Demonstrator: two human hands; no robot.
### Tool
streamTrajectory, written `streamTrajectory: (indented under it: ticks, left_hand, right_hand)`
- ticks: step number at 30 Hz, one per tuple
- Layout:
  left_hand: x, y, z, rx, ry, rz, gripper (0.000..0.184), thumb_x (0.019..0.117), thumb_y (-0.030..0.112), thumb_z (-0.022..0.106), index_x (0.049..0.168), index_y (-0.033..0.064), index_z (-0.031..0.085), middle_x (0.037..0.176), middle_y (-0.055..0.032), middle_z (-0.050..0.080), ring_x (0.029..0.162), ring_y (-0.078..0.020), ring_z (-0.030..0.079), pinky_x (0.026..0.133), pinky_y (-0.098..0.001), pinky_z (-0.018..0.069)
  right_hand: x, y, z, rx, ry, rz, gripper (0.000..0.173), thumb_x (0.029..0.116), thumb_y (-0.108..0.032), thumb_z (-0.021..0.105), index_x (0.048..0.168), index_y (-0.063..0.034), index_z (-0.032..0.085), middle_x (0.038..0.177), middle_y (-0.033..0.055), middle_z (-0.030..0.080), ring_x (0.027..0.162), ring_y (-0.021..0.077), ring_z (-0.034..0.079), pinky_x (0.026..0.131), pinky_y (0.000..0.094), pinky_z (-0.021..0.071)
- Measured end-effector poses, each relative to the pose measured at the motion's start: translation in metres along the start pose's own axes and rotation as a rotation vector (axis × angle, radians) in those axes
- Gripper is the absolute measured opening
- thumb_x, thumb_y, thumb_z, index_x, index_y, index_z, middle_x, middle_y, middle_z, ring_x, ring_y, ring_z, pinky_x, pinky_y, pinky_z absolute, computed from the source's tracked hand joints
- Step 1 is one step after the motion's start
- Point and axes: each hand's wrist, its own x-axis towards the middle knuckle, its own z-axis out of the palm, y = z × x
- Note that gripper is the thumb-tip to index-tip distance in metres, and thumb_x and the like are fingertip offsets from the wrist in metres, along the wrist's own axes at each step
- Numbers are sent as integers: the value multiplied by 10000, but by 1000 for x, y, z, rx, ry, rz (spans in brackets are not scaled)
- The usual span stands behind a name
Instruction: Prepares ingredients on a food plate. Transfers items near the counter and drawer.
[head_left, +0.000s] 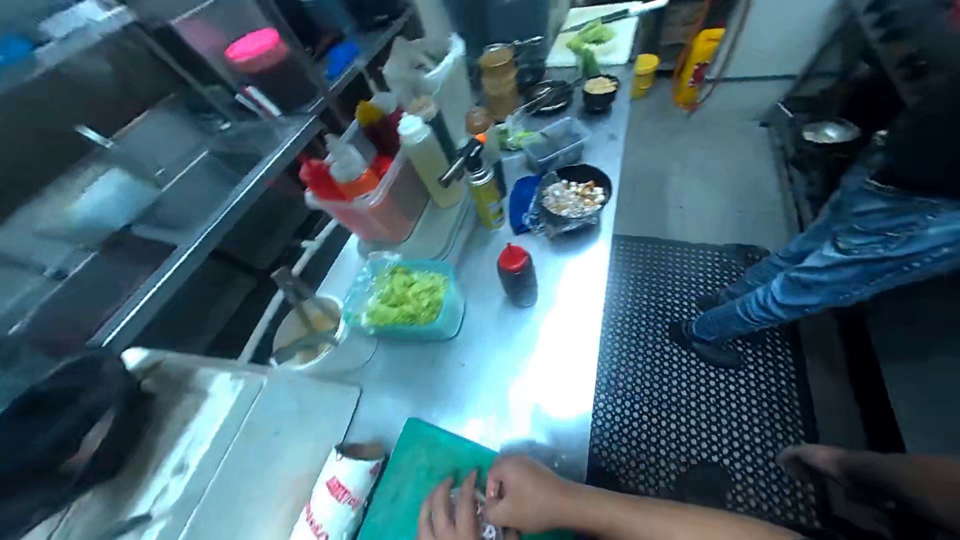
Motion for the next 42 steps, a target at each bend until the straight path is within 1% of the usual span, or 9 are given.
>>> streamTrajectory:
  ticks: [5,11,15,17,20,23,29,35,42]
  left_hand:
    - [41,35,-11,-259,51,235,1019,775,804,634,1482,78,526,1530,-295,437,1423,-546,356,1075,-752,305]
    - [80,107,4,-765,102,253,422,1020,205,543,1283,-123,574,1273,-292,610,1220,-365,587,1003,-511,508]
    - [105,175,53,-294,-87,712,310,984,275,592,1151,62,742,1098,-119,742,1106,-314,686,1018,-554,506]
    - [119,209,88,65,-177,894,277,955,282,597,1131,158,770,1201,-80,734,1292,-331,598,1166,-592,357]
    - [157,247,126,612,-421,982,376,1016,97,459,1320,85,681,1528,-165,523,1535,-428,258,1258,-629,74]
    - [192,274,149,955,-628,979,409,1039,43,379,1351,-14,638,1535,-181,511,1539,-402,269,1265,-614,1]
    - [219,305,174,1086,-990,897,368,999,240,570,1261,14,693,1363,-186,642,1339,-373,539,1225,-594,230]
    - [216,304,180,995,-1113,1110,287,979,206,588,1157,21,715,1198,-155,720,1203,-342,637,1234,-589,225]
    - [157,295,200,293,-724,1371,328,1008,356,538,1211,181,727,1266,-21,713,1342,-231,570,1254,-495,265]
  right_hand:
    - [-45,7,-53,127,378,110,252,858,-259,735,818,-22,659,1113,146,669,1050,261,637,877,479,519]
    - [-134,38,-126,685,940,284,250,931,-128,676,1148,-4,667,1051,152,709,836,244,726,726,420,633]
    - [-185,58,-154,807,1352,179,112,936,2,588,1018,-1,665,1163,153,707,873,261,735,729,409,640]
    - [-201,67,-164,868,1457,154,113,947,20,585,1030,9,660,1125,172,712,859,281,740,715,424,646]
    - [-214,81,-182,945,1499,104,89,956,4,587,1020,15,647,1138,178,699,887,283,737,716,433,652]
    - [-216,99,-197,974,1490,75,94,929,-30,594,995,2,653,1185,153,697,923,263,736,724,413,652]
    - [-215,144,-220,1081,1545,83,47,908,-28,588,925,-11,628,1308,139,658,978,270,734,725,430,655]
    - [-215,160,-251,1162,1724,59,36,924,-1,601,922,10,635,1157,172,698,902,304,731,745,466,649]
    - [-158,162,-305,881,1629,93,69,886,-132,645,854,-73,631,1327,95,618,1018,242,679,737,454,598]
